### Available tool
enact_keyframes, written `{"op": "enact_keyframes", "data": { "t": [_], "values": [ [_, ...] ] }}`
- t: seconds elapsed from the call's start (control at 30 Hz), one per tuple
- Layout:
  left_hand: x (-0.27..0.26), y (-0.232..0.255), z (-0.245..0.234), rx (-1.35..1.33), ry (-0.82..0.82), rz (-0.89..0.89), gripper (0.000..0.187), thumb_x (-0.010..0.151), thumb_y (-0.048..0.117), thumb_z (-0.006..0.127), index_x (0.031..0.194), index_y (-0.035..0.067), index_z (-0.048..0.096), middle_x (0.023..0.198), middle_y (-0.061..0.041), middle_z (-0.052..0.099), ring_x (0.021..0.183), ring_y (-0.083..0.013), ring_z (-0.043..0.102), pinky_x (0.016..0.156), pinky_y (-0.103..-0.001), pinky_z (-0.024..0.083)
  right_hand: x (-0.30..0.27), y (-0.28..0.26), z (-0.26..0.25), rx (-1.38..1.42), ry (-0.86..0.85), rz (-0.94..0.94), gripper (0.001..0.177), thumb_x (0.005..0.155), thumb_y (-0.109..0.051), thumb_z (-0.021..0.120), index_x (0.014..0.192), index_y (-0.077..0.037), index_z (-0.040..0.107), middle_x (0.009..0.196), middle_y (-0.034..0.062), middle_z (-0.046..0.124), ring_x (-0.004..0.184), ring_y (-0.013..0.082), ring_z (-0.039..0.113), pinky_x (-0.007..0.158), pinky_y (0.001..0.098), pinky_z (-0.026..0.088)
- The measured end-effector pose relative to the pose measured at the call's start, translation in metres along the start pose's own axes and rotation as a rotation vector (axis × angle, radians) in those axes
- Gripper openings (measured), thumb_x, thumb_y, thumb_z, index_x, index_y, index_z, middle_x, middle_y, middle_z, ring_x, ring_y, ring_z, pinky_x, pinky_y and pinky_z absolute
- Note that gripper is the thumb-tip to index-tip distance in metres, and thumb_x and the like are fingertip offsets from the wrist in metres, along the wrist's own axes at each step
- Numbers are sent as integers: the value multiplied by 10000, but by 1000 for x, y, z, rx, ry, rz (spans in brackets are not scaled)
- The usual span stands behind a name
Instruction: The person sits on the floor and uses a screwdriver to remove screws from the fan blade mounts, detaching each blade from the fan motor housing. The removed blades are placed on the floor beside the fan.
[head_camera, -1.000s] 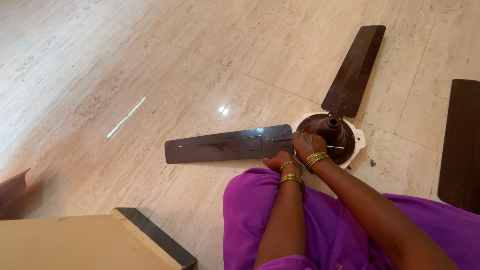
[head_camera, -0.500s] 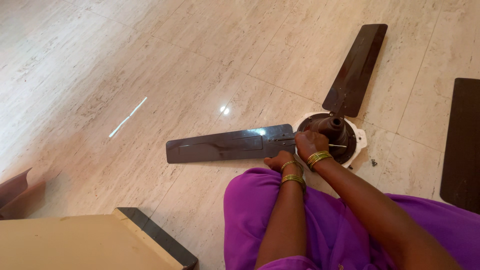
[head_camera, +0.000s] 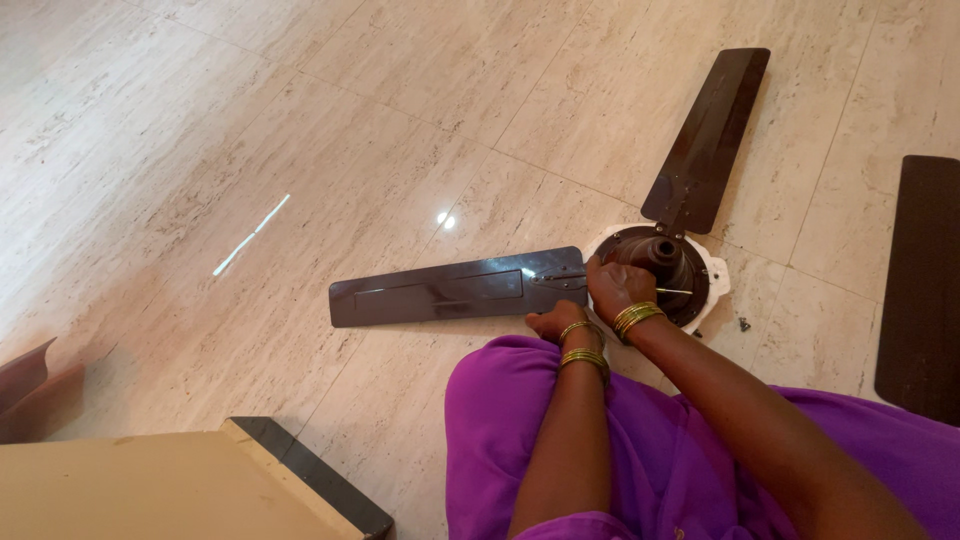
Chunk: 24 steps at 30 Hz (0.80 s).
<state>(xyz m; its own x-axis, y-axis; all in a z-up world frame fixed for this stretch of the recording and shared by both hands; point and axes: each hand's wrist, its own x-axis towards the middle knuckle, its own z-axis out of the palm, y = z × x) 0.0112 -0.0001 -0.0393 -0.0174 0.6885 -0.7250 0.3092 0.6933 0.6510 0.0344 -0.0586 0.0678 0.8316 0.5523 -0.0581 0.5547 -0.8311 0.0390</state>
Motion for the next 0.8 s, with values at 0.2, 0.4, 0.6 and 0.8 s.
{"op": "enact_keyframes", "data": {
  "t": [0.2,0.4,0.6,0.8],
  "values": [
    [-2,3,-2,21,-38,-61,517,884,-14,547,1390,7,441,1276,-325,624,1116,-421,698,944,-445,584,-38,12,-11,221,226,56,102,992,-238,602,1033,-145,592,668,97,706,561,325,681,471,472,495],
    [1,-1,0,57,2,16,485,859,-24,590,1332,-14,478,1206,-319,650,1051,-415,716,889,-438,590,-92,94,-5,151,483,186,181,1049,-351,632,1085,-174,630,641,32,661,482,200,604,437,342,401],
    [1,3,-2,81,-35,-21,487,868,-4,586,1339,9,465,1191,-295,672,1004,-386,738,840,-442,603,-115,171,23,-32,185,476,190,1051,-370,628,1097,-192,676,667,75,703,535,246,661,480,392,475],
    [-1,0,-3,29,-48,-17,505,862,-27,560,1352,9,444,1209,-313,651,1006,-398,730,824,-444,605,-108,189,67,-2,-20,537,249,1023,-379,610,1087,-145,668,786,145,759,696,325,740,574,462,548]
  ]
}}
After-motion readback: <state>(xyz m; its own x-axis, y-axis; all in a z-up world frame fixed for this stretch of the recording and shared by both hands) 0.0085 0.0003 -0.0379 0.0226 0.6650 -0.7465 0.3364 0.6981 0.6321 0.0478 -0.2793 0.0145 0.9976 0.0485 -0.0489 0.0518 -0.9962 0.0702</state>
